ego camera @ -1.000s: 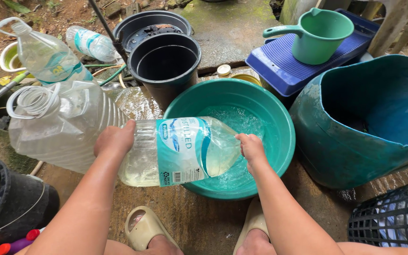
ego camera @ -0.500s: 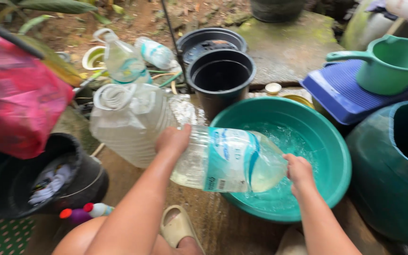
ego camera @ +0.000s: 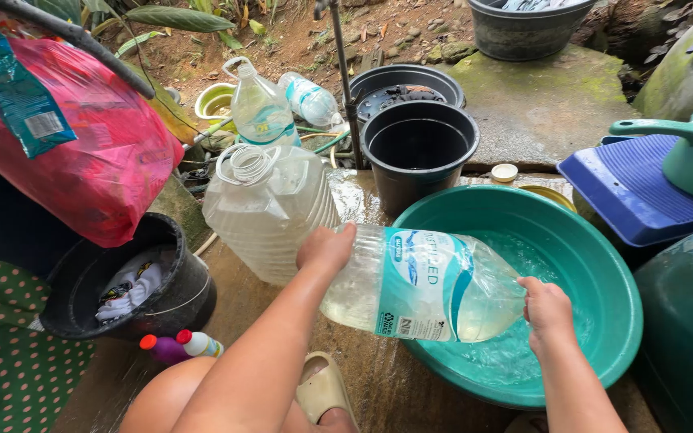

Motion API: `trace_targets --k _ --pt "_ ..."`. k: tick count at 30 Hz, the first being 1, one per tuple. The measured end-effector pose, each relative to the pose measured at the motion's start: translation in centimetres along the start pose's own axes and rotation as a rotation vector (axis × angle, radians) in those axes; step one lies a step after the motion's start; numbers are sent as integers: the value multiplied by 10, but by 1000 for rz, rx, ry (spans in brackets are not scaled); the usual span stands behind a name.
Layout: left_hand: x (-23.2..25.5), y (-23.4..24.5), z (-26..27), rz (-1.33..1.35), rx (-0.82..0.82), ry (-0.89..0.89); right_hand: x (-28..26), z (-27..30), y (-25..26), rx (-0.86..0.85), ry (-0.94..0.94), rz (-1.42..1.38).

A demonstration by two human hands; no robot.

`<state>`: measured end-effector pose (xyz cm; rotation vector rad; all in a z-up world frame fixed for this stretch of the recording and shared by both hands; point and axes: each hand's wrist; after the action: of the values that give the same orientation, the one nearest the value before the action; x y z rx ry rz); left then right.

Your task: The person pours water from a large plastic bottle into a green basin and then opens multiple detergent sachets, emptying the contents into the water.

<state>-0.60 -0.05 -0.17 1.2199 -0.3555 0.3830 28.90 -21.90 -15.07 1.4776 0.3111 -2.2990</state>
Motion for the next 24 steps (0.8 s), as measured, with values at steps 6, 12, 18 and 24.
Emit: trace_targets --k 6,12,18,24 --pt "-24 -1 -11 70 -7 49 -27 14 -9 -47 106 53" --pt "-92 -31 -59 230 -38 109 -65 49 -32 -108 282 97" --pt "-183 -101 -106 1110 -282 474 -118 138 -87 -368 465 6" --pt "-292 -120 -125 1261 -255 599 -112 230 -160 -621 538 123"
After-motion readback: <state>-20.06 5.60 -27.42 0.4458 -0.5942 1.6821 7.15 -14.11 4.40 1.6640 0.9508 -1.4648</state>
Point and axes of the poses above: each hand's wrist, its own z-axis away from the middle knuckle, its own y-axis out of the back of the hand, x = y × z, and after that the axes turned 3 degrees about x, right-handed
